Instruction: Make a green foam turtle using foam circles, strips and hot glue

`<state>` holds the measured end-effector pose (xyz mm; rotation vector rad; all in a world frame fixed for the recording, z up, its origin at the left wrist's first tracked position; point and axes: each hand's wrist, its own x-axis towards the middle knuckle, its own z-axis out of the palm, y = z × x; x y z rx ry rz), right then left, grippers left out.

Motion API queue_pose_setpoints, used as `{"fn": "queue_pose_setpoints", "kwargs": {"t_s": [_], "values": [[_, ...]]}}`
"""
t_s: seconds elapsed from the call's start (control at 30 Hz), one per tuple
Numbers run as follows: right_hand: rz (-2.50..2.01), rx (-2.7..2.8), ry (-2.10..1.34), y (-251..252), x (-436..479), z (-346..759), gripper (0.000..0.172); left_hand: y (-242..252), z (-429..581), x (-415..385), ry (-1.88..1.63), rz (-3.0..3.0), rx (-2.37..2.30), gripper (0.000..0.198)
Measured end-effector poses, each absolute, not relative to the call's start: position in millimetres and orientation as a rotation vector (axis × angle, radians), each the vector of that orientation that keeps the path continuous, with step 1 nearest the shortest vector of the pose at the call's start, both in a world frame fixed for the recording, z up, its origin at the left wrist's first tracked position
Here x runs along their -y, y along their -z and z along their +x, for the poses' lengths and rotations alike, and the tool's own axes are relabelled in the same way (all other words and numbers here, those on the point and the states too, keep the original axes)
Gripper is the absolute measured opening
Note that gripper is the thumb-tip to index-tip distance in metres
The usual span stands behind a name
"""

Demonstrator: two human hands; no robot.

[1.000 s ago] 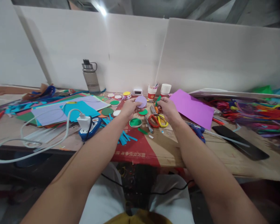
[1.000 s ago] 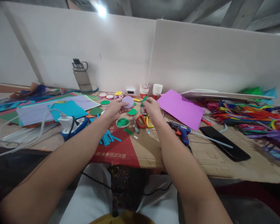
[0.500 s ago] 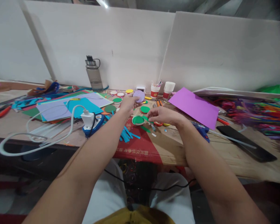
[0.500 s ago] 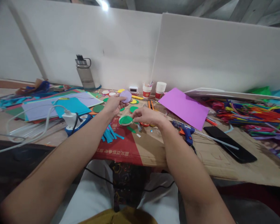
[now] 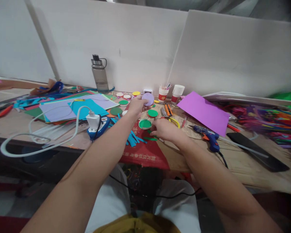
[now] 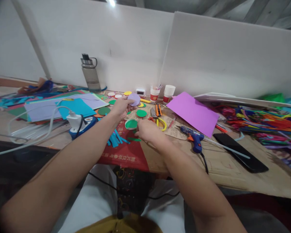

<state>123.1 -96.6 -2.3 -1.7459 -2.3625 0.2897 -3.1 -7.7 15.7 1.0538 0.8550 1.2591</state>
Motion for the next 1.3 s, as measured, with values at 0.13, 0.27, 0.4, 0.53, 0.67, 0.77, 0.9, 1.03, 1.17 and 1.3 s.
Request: {"fn": "queue_pose_setpoints", "kwargs": {"t_s": [0.13, 0.27, 0.4, 0.53, 0.67, 0.77, 0.9, 1.03, 1.17, 1.3], "values": [[-1.834, 2.427, -0.256, -1.0, 100.5, 117.6, 0.023, -15.1, -2.2, 8.7, -1.255, 1.071, -0.855, 0.032], [-1.789, 2.448, -0.35, -4.8, 101.8, 116.5, 0.029, -14.1, -2.0, 7.6, -1.257, 1.07, -0.864, 0.031], [-1.661, 2.308, -0.552, -6.3, 98.6, 122.9, 0.022, -13.1, -2.7, 4.6, -1.258, 1.071, -0.862, 0.031], [-1.453, 1.877, -0.674, -9.2, 86.7, 138.9, 0.015, -12.5, -1.7, 5.7, -1.236, 1.075, -0.85, 0.027], [-1.23, 1.483, -0.751, -16.5, 75.7, 154.7, 0.014, -11.5, 3.0, 12.6, -1.161, 1.112, -0.839, 0.023], [-1.187, 1.318, -0.753, -21.6, 72.3, 162.0, 0.01, -9.5, 7.3, 18.8, -1.068, 1.183, -0.83, 0.021], [-1.194, 1.247, -0.663, -23.3, 69.1, 167.5, 0.008, -5.4, 10.8, 23.4, -0.962, 1.295, -0.769, 0.021], [-1.223, 1.211, -0.625, -22.0, 65.8, 169.8, 0.012, -2.2, 12.2, 24.1, -0.908, 1.366, -0.717, 0.025], [-1.23, 1.179, -0.648, -21.6, 64.5, 169.6, 0.012, -1.7, 13.3, 25.6, -0.887, 1.385, -0.697, 0.027], [-1.236, 1.192, -0.641, -20.7, 63.6, 169.1, 0.012, -2.4, 14.0, 26.9, -0.866, 1.396, -0.717, 0.028]]}}
